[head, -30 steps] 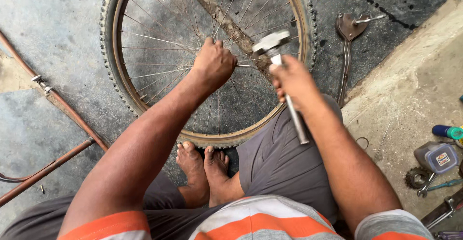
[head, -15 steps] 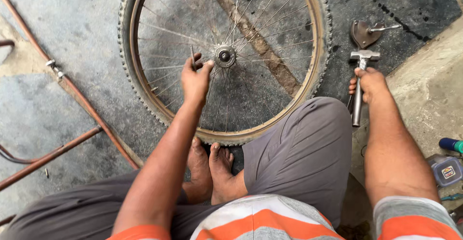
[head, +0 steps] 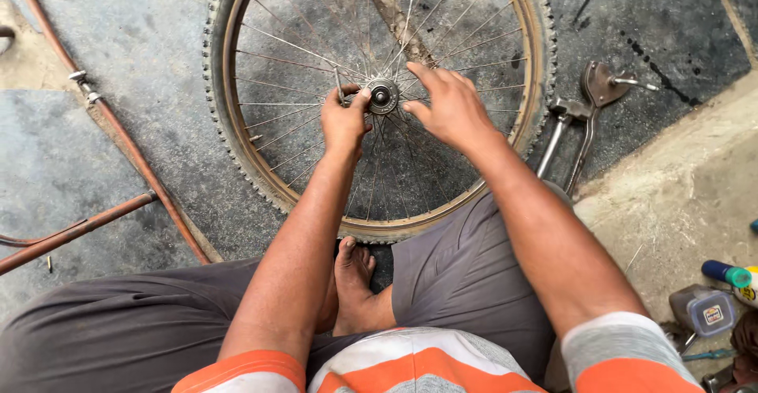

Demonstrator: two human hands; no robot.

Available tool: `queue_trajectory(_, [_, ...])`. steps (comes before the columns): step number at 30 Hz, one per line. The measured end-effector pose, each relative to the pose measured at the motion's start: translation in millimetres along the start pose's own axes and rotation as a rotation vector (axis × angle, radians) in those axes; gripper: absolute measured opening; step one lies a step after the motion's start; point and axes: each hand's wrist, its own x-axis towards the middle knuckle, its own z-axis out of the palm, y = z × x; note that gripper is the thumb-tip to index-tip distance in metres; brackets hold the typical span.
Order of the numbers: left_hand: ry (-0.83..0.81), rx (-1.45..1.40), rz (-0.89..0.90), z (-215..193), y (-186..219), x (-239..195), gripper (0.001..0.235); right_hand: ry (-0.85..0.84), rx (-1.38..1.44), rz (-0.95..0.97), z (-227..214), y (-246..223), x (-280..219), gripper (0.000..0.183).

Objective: The person is repairing a bicycle wheel by adjusting the hub and spokes. They use a hammer to tap components into place, a wrench to tighten nuts, and a rag to clean the hub area. The wheel is lifted and rotated to check alignment and function.

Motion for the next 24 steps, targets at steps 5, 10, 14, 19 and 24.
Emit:
queue_trajectory(5, [0.039, 0.099, 0.062, -1.3, 8.2, -6.4, 0.03, -0.295, -0.036, 0.295, 6.5, -10.4, 46.3, 0.079])
queue_trajectory(10, [-0.1, -0.025, 0.048, -9.8, 9.2, -7.2, 0.034, -0.445, -0.154, 0.208, 16.8, 7.0, 70.8, 0.064])
queue_trajectory(14, [-0.065, 0.025, 0.064, -10.5, 7.8, -8.8, 0.034, -0.587, -0.181, 0.195, 13.0, 4.0, 89.1, 0.054])
queue_trajectory(19, [0.057, 0.156, 0.171, 1.4, 18.8, -10.2, 0.033, -0.689, -0.226, 0.318, 13.8, -14.0, 90.2, 0.058])
queue_trajectory(24, [0.054, 0.14, -0.003, -3.7, 24.0, -8.4, 0.047, -0.448, -0.29, 0.171, 29.7, 3.4, 75.5, 0.084])
